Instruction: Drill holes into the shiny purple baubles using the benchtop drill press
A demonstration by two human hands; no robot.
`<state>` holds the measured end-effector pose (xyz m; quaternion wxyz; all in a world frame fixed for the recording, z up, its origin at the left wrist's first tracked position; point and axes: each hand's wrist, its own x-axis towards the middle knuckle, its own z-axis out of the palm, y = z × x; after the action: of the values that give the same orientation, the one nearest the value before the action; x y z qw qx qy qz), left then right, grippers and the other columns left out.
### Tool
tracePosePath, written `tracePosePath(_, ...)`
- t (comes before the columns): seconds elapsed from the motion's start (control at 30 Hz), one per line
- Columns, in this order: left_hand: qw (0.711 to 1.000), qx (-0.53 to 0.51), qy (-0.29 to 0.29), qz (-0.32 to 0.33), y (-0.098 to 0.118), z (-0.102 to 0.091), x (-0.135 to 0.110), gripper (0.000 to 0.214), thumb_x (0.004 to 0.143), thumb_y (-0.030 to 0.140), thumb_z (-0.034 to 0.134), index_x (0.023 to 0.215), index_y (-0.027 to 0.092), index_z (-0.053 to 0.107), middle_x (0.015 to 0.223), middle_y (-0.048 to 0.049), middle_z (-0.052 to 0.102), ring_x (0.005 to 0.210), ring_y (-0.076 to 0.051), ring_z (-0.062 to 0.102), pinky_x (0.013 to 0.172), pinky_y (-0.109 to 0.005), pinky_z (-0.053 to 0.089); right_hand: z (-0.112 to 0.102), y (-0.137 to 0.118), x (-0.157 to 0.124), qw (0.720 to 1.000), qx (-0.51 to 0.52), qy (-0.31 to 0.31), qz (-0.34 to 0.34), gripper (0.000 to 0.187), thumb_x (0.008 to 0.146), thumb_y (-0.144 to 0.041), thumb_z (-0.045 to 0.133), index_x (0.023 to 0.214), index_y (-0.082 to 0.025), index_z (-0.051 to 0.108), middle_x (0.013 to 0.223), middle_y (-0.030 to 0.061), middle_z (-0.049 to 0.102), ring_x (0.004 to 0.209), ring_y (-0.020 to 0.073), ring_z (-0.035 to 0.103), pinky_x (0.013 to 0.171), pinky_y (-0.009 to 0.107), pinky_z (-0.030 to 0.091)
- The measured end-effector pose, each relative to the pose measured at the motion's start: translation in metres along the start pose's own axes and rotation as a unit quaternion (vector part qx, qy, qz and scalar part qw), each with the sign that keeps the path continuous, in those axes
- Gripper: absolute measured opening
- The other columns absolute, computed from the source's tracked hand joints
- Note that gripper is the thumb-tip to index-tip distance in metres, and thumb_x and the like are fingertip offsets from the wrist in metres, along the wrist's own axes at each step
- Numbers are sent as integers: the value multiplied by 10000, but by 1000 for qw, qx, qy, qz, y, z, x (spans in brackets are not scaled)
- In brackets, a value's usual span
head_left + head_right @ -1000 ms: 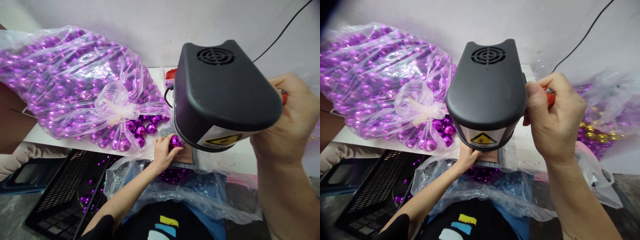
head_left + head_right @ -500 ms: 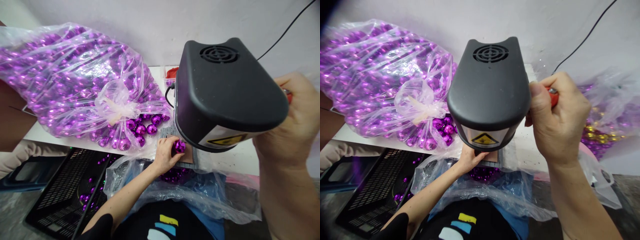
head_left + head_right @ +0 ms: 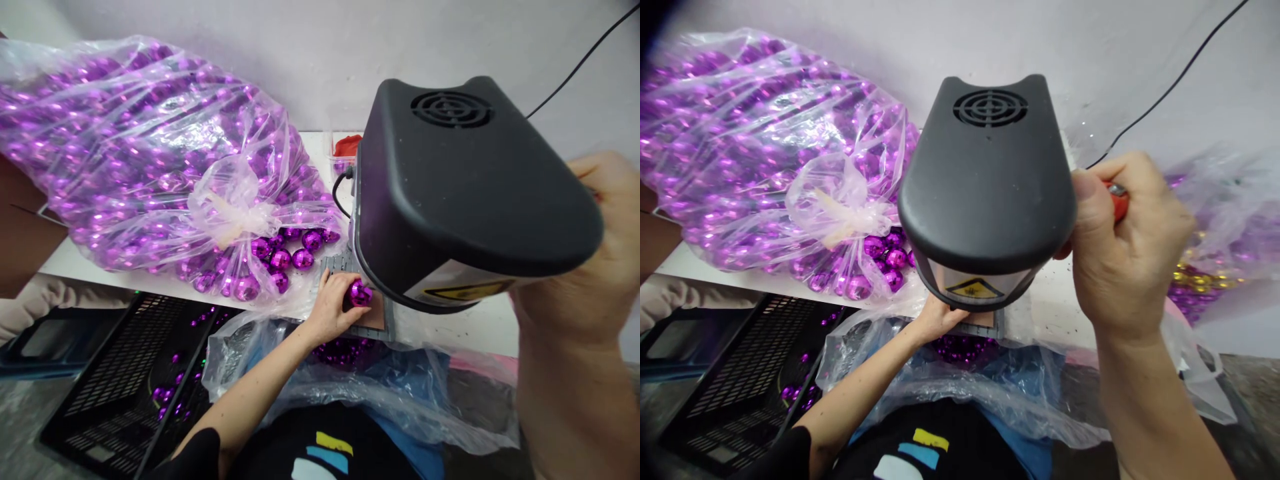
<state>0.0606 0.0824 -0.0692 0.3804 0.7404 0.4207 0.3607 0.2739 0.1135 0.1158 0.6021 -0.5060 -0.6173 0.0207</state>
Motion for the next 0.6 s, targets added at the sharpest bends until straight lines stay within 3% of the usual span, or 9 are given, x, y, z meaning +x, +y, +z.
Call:
tracePosePath(0.2,998,-56,27,-17,-7,5,-2,532,832,429,764,1302,251,592,1291,-106,658,1278,-310,560,1239,-549,227,-1,-3,-2,1000,-9,-4,14,232,886,-351,633,825,-127,641,698,-7,491,669,12,453,576,153,316)
tracePosePath(0.33,999,-42,23,-16,-7,5,-2,533,841,447,751,1310,248,594,1282,-101,669,1269,-308,562,1263,-551,147,-7,-8,-10,999,-33,-2,9,265,874,-424,645,865,-161,664,687,-6,500,641,29,457,559,185,320)
tracePosePath(0.43,999,-29,33,-4,-7,5,-2,509,856,438,734,1305,240,600,1267,-97,676,1248,-302,576,1265,-550,135,-15,-11,-26,993,-110,22,-31,261,891,-454,606,910,-210,698,749,3,591,661,44,520,591,217,374)
tracePosePath(0.5,999,-32,35,-1,-7,5,-2,514,853,434,737,1308,237,599,1262,-100,676,1244,-305,580,1257,-564,161,-24,-11,-41,988,-141,26,-61,310,893,-496,569,841,-224,710,698,8,598,620,58,521,547,240,343)
tracePosePath(0.6,998,-49,25,-12,-6,4,-2,545,843,446,744,1322,233,592,1285,-119,667,1262,-324,571,1228,-584,240,-38,-7,-66,990,-128,-30,-54,324,826,-534,611,726,-236,687,563,16,534,512,102,473,440,280,260)
